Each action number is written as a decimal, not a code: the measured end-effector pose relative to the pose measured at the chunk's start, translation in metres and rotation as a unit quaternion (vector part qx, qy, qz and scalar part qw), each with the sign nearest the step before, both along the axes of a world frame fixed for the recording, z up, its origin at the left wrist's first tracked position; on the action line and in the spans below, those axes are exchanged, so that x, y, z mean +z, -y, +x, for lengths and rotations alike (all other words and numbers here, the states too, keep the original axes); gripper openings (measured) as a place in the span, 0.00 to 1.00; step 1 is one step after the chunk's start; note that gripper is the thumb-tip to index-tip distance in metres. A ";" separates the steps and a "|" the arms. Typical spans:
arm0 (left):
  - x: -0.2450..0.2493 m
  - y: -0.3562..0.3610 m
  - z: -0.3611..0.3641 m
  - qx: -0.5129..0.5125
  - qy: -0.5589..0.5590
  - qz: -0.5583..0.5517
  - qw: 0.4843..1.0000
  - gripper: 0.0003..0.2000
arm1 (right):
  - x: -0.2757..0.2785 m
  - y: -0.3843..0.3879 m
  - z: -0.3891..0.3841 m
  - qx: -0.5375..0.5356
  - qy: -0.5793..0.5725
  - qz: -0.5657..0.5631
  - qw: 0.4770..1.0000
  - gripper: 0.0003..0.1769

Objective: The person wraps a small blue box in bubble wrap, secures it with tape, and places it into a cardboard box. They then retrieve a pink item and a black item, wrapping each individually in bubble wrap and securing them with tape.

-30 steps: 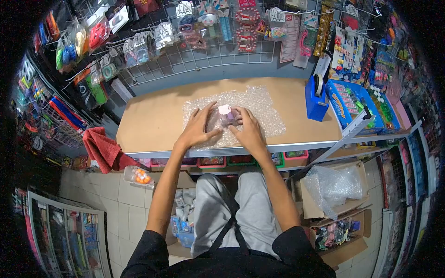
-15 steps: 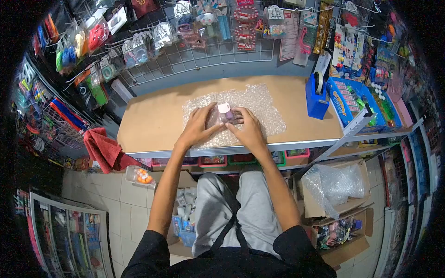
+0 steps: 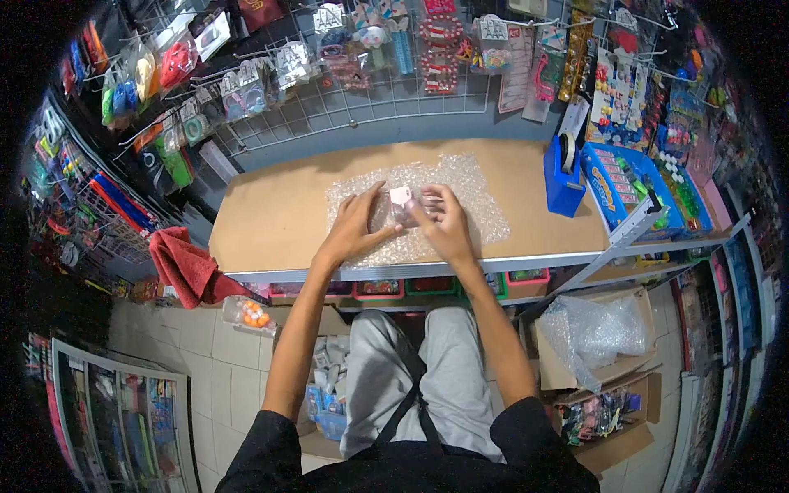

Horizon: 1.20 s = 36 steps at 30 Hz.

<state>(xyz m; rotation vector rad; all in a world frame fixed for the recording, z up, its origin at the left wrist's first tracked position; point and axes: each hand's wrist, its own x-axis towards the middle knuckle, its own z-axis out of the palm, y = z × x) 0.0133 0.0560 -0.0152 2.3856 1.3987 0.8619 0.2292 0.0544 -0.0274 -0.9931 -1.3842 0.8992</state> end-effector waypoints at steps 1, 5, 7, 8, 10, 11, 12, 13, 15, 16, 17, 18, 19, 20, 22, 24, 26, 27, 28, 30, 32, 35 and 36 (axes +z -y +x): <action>0.002 0.000 0.001 0.001 0.007 0.000 1.000 0.48 | 0.000 -0.009 0.002 0.010 -0.061 -0.036 0.997 0.22; 0.005 0.004 0.002 0.002 0.020 0.003 1.000 0.46 | 0.015 -0.080 0.009 0.014 0.091 0.015 0.996 0.18; 0.004 0.004 0.002 -0.005 0.017 0.008 1.000 0.44 | 0.029 -0.107 0.006 0.033 0.181 -0.002 0.983 0.17; 0.003 0.003 0.001 -0.011 0.013 0.011 1.000 0.44 | 0.031 -0.120 0.004 0.083 0.231 0.003 0.969 0.18; 0.002 0.001 0.000 -0.014 0.005 0.017 1.000 0.43 | 0.027 -0.142 0.003 0.181 0.331 0.013 0.926 0.19; 0.002 0.000 0.000 -0.011 0.001 0.019 1.000 0.43 | 0.030 -0.147 0.005 0.199 0.436 0.076 0.874 0.23; 0.002 0.001 0.001 -0.008 -0.002 0.021 1.000 0.42 | 0.037 -0.146 0.004 0.187 0.472 0.071 0.859 0.23; 0.002 0.002 0.001 -0.008 -0.002 0.027 1.000 0.42 | 0.042 -0.144 0.001 0.176 0.506 0.065 0.842 0.22; 0.002 0.001 0.000 -0.011 0.002 0.021 1.000 0.41 | 0.046 -0.145 -0.002 0.193 0.525 0.027 0.828 0.21; 0.001 0.001 0.000 -0.014 0.005 0.017 1.000 0.41 | 0.048 -0.151 -0.001 0.219 0.508 -0.005 0.833 0.20; 0.000 0.002 0.000 -0.012 0.005 0.029 0.999 0.41 | 0.049 -0.155 0.001 0.244 0.490 -0.038 0.836 0.19; -0.001 0.001 0.000 -0.011 0.004 0.042 0.999 0.41 | 0.046 -0.158 0.003 0.256 0.448 -0.031 0.856 0.18; -0.002 0.000 0.000 -0.010 0.003 0.056 0.998 0.41 | 0.043 -0.160 0.006 0.266 0.406 -0.023 0.874 0.17; -0.003 -0.001 0.000 -0.009 -0.001 0.057 0.998 0.41 | 0.041 -0.163 0.008 0.277 0.364 -0.013 0.889 0.16; -0.003 0.000 -0.001 -0.003 -0.009 0.058 0.998 0.42 | 0.054 -0.151 0.006 0.257 0.361 -0.016 0.896 0.15; -0.003 0.001 0.000 0.011 -0.009 0.106 0.994 0.42 | 0.063 -0.137 0.006 0.246 0.354 0.012 0.902 0.15; -0.003 0.002 0.000 0.024 -0.009 0.142 0.990 0.43 | 0.064 -0.125 0.008 0.244 0.342 0.069 0.905 0.15; 0.000 0.003 0.000 0.028 -0.009 0.154 0.988 0.44 | 0.063 -0.121 0.010 0.237 0.337 0.106 0.905 0.15; 0.002 0.004 0.000 0.032 -0.009 0.167 0.985 0.45 | 0.062 -0.117 0.012 0.228 0.331 0.144 0.904 0.15; 0.005 0.007 0.003 0.051 -0.038 0.202 0.977 0.46 | 0.064 -0.106 0.015 0.212 0.342 0.164 0.901 0.15; 0.006 0.009 0.005 0.063 -0.054 0.215 0.973 0.48 | 0.074 -0.089 0.019 0.196 0.375 0.128 0.897 0.15; 0.007 0.009 0.005 0.063 -0.060 0.209 0.974 0.48 | 0.066 -0.077 0.025 0.141 0.434 0.236 0.858 0.14; 0.004 0.008 0.005 0.061 -0.063 0.210 0.974 0.48 | 0.067 -0.072 0.025 0.142 0.442 0.236 0.854 0.14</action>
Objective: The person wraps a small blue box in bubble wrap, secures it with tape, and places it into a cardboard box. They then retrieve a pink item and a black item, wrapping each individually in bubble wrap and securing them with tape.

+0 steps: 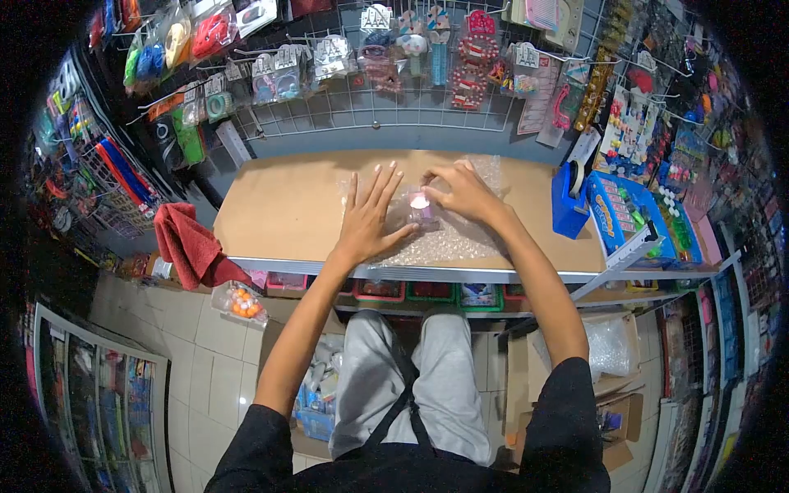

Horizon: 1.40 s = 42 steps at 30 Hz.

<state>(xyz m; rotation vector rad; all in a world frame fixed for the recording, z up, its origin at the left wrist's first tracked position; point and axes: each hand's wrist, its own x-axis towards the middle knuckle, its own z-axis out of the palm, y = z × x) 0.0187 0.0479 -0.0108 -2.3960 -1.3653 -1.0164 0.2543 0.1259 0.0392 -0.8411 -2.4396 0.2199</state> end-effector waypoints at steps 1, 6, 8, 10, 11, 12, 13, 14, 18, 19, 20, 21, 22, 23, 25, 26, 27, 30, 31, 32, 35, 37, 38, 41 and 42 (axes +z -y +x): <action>-0.002 -0.001 0.000 -0.002 -0.004 0.000 1.000 0.47 | 0.001 0.006 0.000 -0.001 0.008 0.002 1.000 0.15; -0.006 -0.003 0.000 -0.005 -0.044 -0.013 0.999 0.39 | -0.005 0.019 0.003 0.011 0.046 -0.007 0.999 0.14; -0.005 -0.003 -0.001 -0.012 -0.053 -0.018 0.998 0.35 | -0.010 0.025 0.005 0.017 0.045 0.028 0.998 0.14; -0.005 -0.004 -0.001 -0.025 -0.054 -0.017 0.998 0.31 | -0.016 0.029 0.007 0.021 0.041 0.053 0.998 0.16; -0.004 -0.005 -0.001 -0.039 -0.047 -0.015 0.998 0.30 | -0.021 0.030 0.009 0.022 0.036 0.062 0.997 0.17; -0.005 -0.006 -0.001 -0.054 -0.039 -0.014 0.998 0.29 | -0.021 0.032 0.009 0.023 0.032 0.070 0.997 0.19; -0.006 -0.006 -0.001 -0.068 -0.031 -0.013 0.997 0.28 | -0.022 0.034 0.011 0.024 0.039 0.073 0.996 0.20; -0.007 -0.006 -0.001 -0.074 -0.022 -0.018 0.997 0.28 | -0.022 0.036 0.014 0.026 0.046 0.076 0.996 0.22; -0.007 -0.005 0.000 -0.093 -0.006 -0.029 0.995 0.25 | -0.012 0.061 0.019 0.026 0.039 0.130 0.990 0.27; -0.006 -0.006 0.000 -0.096 -0.007 -0.027 0.995 0.25 | -0.010 0.069 0.020 0.035 0.049 0.113 0.992 0.25; -0.006 -0.007 -0.001 -0.103 -0.005 -0.027 0.994 0.24 | -0.009 0.078 0.022 0.045 0.058 0.097 0.993 0.24; -0.005 -0.007 -0.001 -0.110 -0.003 -0.028 0.993 0.24 | -0.009 0.084 0.024 0.055 0.069 0.080 0.993 0.23; -0.005 -0.007 -0.001 -0.118 0.000 -0.030 0.993 0.24 | -0.014 0.086 0.027 0.057 0.068 0.091 0.992 0.22; -0.005 -0.007 -0.001 -0.121 0.003 -0.030 0.992 0.23 | -0.020 0.087 0.029 0.059 0.066 0.103 0.991 0.21; -0.006 -0.009 0.000 -0.129 0.006 -0.029 0.991 0.23 | -0.022 0.092 0.032 0.061 0.062 0.126 0.988 0.19; -0.007 -0.010 -0.001 -0.135 0.006 -0.041 0.990 0.23 | -0.021 0.095 0.031 0.062 0.060 0.137 0.987 0.17; -0.006 -0.010 -0.001 -0.139 0.005 -0.053 0.989 0.24 | -0.020 0.097 0.031 0.065 0.058 0.148 0.985 0.16; -0.004 -0.009 -0.003 -0.148 0.008 -0.072 0.986 0.24 | -0.026 0.097 0.029 0.092 0.105 0.110 0.984 0.13; -0.003 -0.009 -0.003 -0.150 0.009 -0.074 0.986 0.24 | -0.028 0.096 0.030 0.097 0.095 0.113 0.984 0.12; -0.002 -0.008 -0.003 -0.153 0.008 -0.074 0.985 0.23 | -0.030 0.095 0.031 0.102 0.086 0.116 0.984 0.11; 0.002 -0.007 -0.004 -0.162 -0.002 -0.082 0.983 0.23 | -0.032 0.093 0.033 0.109 0.063 0.107 0.986 0.09; 0.008 -0.008 -0.007 -0.166 -0.017 -0.098 0.981 0.23 | -0.034 0.091 0.031 0.109 0.064 0.117 0.985 0.08; 0.010 -0.008 -0.008 -0.168 -0.028 -0.107 0.980 0.24 | -0.037 0.090 0.029 0.107 0.072 0.130 0.983 0.08; 0.020 -0.008 -0.011 -0.168 -0.054 -0.136 0.975 0.26 | -0.041 0.092 0.021 0.085 0.088 0.163 0.979 0.08; 0.022 -0.008 -0.011 -0.166 -0.057 -0.146 0.974 0.27 | -0.042 0.092 0.019 0.074 0.091 0.173 0.978 0.08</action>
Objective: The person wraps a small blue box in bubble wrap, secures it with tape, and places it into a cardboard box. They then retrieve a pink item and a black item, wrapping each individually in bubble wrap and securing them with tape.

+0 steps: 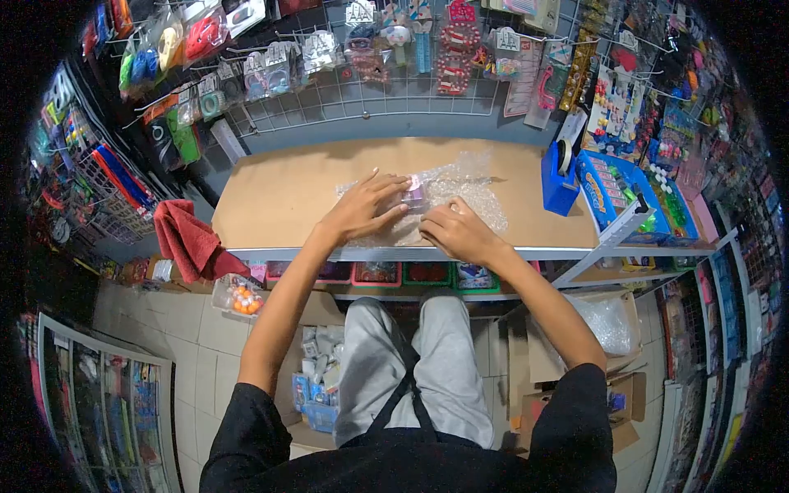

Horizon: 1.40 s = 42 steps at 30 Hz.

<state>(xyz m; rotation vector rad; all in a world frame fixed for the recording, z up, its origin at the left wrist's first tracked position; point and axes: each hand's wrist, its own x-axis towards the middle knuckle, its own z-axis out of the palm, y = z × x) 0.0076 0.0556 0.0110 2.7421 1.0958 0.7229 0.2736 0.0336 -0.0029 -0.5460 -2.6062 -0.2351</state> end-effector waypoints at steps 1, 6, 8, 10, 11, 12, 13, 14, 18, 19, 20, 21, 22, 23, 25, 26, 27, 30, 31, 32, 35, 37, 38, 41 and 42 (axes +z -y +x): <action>0.002 0.000 0.000 0.002 -0.006 -0.008 1.000 0.27 | 0.000 -0.001 -0.001 -0.007 -0.004 0.006 1.000 0.09; 0.007 0.002 -0.002 -0.003 0.001 0.013 1.000 0.32 | 0.014 -0.015 -0.011 -0.042 -0.031 -0.006 0.999 0.09; 0.007 0.002 0.000 -0.001 -0.009 0.023 1.000 0.32 | 0.019 -0.027 -0.013 -0.057 -0.033 -0.022 0.998 0.09; 0.006 0.002 0.001 0.006 -0.015 0.033 0.999 0.30 | 0.022 -0.033 -0.015 -0.070 -0.037 -0.044 0.996 0.09; 0.004 0.000 0.001 -0.004 -0.001 0.033 0.999 0.28 | 0.023 -0.036 -0.016 -0.074 -0.039 -0.058 0.995 0.09; 0.002 -0.005 0.001 -0.013 0.013 0.033 0.999 0.26 | 0.024 -0.037 -0.017 -0.079 -0.041 -0.070 0.994 0.10; 0.000 -0.009 0.001 -0.022 0.027 0.034 0.999 0.24 | 0.022 -0.040 -0.017 -0.082 -0.044 -0.077 0.993 0.11; -0.002 -0.012 0.000 -0.024 0.033 0.038 0.998 0.22 | 0.019 -0.044 -0.016 -0.086 -0.046 -0.084 0.992 0.12; -0.003 -0.015 0.002 -0.034 0.052 0.052 0.997 0.16 | 0.036 -0.033 -0.009 -0.076 -0.032 -0.109 0.991 0.18; -0.004 -0.015 0.001 -0.036 0.056 0.055 0.996 0.15 | 0.034 -0.035 -0.008 -0.078 -0.030 -0.106 0.991 0.19; -0.005 -0.015 0.000 -0.030 0.066 0.037 0.997 0.15 | 0.032 -0.039 -0.006 -0.079 -0.027 -0.101 0.991 0.20; -0.006 -0.015 0.001 -0.024 0.076 0.019 0.997 0.15 | 0.031 -0.042 -0.004 -0.081 -0.024 -0.096 0.992 0.21; -0.008 -0.016 0.001 -0.020 0.087 0.002 0.996 0.14 | 0.030 -0.047 -0.004 -0.067 -0.035 -0.077 0.994 0.21; -0.008 -0.017 0.001 -0.025 0.097 -0.004 0.995 0.15 | 0.030 -0.053 -0.005 -0.052 -0.046 -0.059 0.996 0.20; -0.009 -0.017 0.001 -0.031 0.115 -0.017 0.993 0.15 | 0.024 -0.069 -0.006 -0.024 -0.057 -0.038 0.997 0.20; -0.009 -0.017 0.001 -0.034 0.112 -0.013 0.993 0.15 | 0.018 -0.079 -0.007 -0.013 -0.056 -0.036 0.998 0.20; -0.009 -0.017 0.000 -0.037 0.109 -0.009 0.993 0.15 | 0.021 -0.082 -0.010 -0.003 -0.055 -0.034 0.998 0.20; -0.008 -0.020 0.001 -0.036 0.120 -0.006 0.992 0.14 | 0.035 -0.086 -0.008 -0.014 0.012 -0.220 0.975 0.19; -0.008 -0.021 0.002 -0.034 0.128 -0.006 0.991 0.14 | 0.034 -0.088 -0.008 -0.006 0.001 -0.224 0.975 0.19; -0.008 -0.022 0.001 -0.031 0.117 -0.011 0.993 0.14 | 0.032 -0.089 -0.009 0.003 -0.009 -0.228 0.974 0.20; -0.001 -0.026 0.001 -0.030 0.088 -0.028 0.995 0.13 | 0.035 -0.091 -0.009 -0.010 -0.013 -0.249 0.968 0.21; 0.002 -0.032 0.003 -0.039 0.073 -0.040 0.996 0.13 | 0.039 -0.089 -0.011 -0.027 -0.019 -0.279 0.960 0.24; 0.003 -0.032 0.004 -0.038 0.078 -0.043 0.995 0.13 | 0.041 -0.088 -0.013 -0.032 -0.028 -0.298 0.954 0.25; 0.000 -0.033 0.008 -0.027 0.083 -0.047 0.995 0.13 | 0.044 -0.085 -0.015 -0.062 -0.042 -0.342 0.937 0.31; 0.002 -0.031 0.010 -0.021 0.076 -0.046 0.996 0.12 | 0.045 -0.086 -0.014 -0.075 -0.044 -0.353 0.931 0.33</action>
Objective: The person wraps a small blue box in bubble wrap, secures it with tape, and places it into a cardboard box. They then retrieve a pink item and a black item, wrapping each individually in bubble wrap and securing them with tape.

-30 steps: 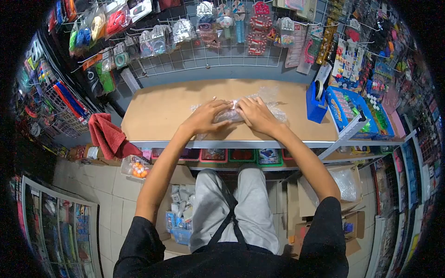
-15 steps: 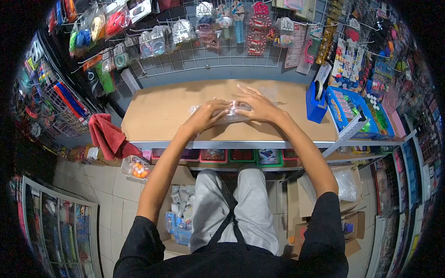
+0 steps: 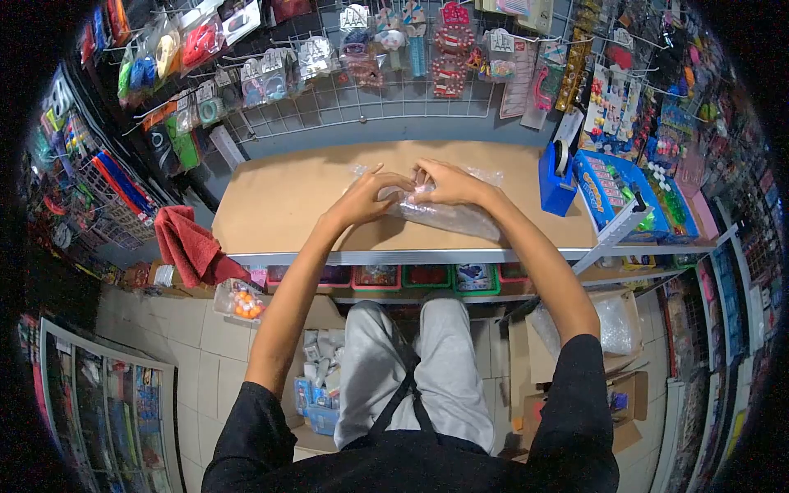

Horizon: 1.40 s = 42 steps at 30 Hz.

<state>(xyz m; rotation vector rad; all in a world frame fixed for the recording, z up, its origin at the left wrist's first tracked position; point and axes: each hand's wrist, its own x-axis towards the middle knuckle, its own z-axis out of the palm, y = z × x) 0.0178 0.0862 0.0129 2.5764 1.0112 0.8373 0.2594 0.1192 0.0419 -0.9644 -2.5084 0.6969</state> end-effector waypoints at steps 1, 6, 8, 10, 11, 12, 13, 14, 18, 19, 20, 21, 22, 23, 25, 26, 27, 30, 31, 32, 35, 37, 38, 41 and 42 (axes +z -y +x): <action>0.001 0.003 0.003 0.005 -0.007 -0.001 1.000 0.12 | -0.002 -0.002 0.001 -0.012 0.000 -0.009 1.000 0.34; 0.008 0.021 0.015 0.090 0.015 0.199 0.976 0.16 | -0.014 -0.011 -0.001 -0.058 0.000 -0.046 0.997 0.33; 0.006 0.026 0.016 0.093 0.023 0.199 0.975 0.16 | -0.007 -0.007 -0.002 -0.072 0.017 -0.078 0.994 0.35; -0.010 0.029 0.011 0.060 0.017 0.176 0.982 0.17 | -0.002 -0.001 -0.005 -0.078 0.016 -0.099 0.992 0.35; -0.018 0.033 0.011 0.060 0.052 0.138 0.987 0.17 | -0.001 0.001 -0.006 -0.076 0.005 -0.104 0.992 0.34; -0.024 0.041 0.012 0.060 0.087 0.098 0.990 0.17 | 0.000 0.005 -0.006 -0.074 -0.005 -0.109 0.991 0.34; -0.030 0.047 0.012 0.060 0.120 0.057 0.989 0.17 | 0.001 0.008 -0.006 -0.080 -0.002 -0.088 0.993 0.32; -0.034 0.050 0.013 0.061 0.127 0.069 0.988 0.18 | 0.003 0.011 -0.006 -0.085 0.001 -0.066 0.994 0.30; -0.035 0.064 0.022 0.079 0.115 0.094 0.986 0.20 | -0.011 0.029 -0.006 -0.074 -0.007 0.160 0.984 0.21; -0.036 0.065 0.023 0.085 0.102 0.095 0.987 0.21 | -0.007 0.038 -0.007 -0.080 -0.004 0.150 0.985 0.19; -0.035 0.064 0.022 0.082 0.096 0.111 0.986 0.21 | -0.003 0.046 -0.005 -0.087 -0.001 0.141 0.986 0.17; -0.036 0.064 0.023 0.079 0.091 0.126 0.985 0.22 | 0.000 0.052 -0.004 -0.094 0.004 0.130 0.987 0.16; -0.037 0.064 0.024 0.074 0.087 0.141 0.983 0.22 | -0.002 0.053 -0.001 -0.090 -0.008 0.139 0.986 0.15; -0.039 0.064 0.026 0.078 0.087 0.137 0.984 0.22 | -0.006 0.054 0.001 -0.086 -0.020 0.148 0.985 0.13; -0.038 0.067 0.030 0.088 0.088 0.130 0.984 0.23 | -0.011 0.055 0.004 -0.087 -0.037 0.158 0.983 0.11; -0.040 0.066 0.030 0.087 0.087 0.133 0.983 0.23 | -0.014 0.055 0.004 -0.090 -0.042 0.160 0.982 0.11; -0.044 0.063 0.031 0.087 0.086 0.137 0.983 0.23 | -0.014 0.057 0.003 -0.093 -0.047 0.161 0.981 0.10; -0.052 0.060 0.032 0.099 0.053 0.141 0.984 0.28 | -0.015 0.061 -0.001 -0.081 -0.039 0.213 0.973 0.08; -0.052 0.061 0.032 0.106 0.038 0.141 0.984 0.31 | -0.016 0.062 -0.003 -0.087 -0.030 0.219 0.971 0.07; -0.053 0.062 0.032 0.104 0.038 0.142 0.984 0.33 | -0.016 0.064 -0.003 -0.095 -0.020 0.224 0.970 0.07; -0.044 0.066 0.035 0.095 0.043 0.126 0.986 0.37 | -0.019 0.065 -0.003 -0.093 -0.026 0.235 0.967 0.07; -0.033 0.073 0.035 0.089 0.053 0.087 0.991 0.38 | -0.019 0.067 -0.002 -0.084 -0.030 0.230 0.969 0.07; -0.033 0.072 0.035 0.082 0.050 0.099 0.990 0.38 | -0.018 0.067 -0.001 -0.080 -0.027 0.224 0.971 0.08; -0.033 0.064 0.030 0.059 0.031 0.114 0.991 0.35 | -0.012 0.066 0.003 -0.057 -0.021 0.197 0.979 0.11; -0.032 0.063 0.027 0.053 0.019 0.106 0.993 0.33 | -0.008 0.065 0.004 -0.047 -0.019 0.187 0.981 0.12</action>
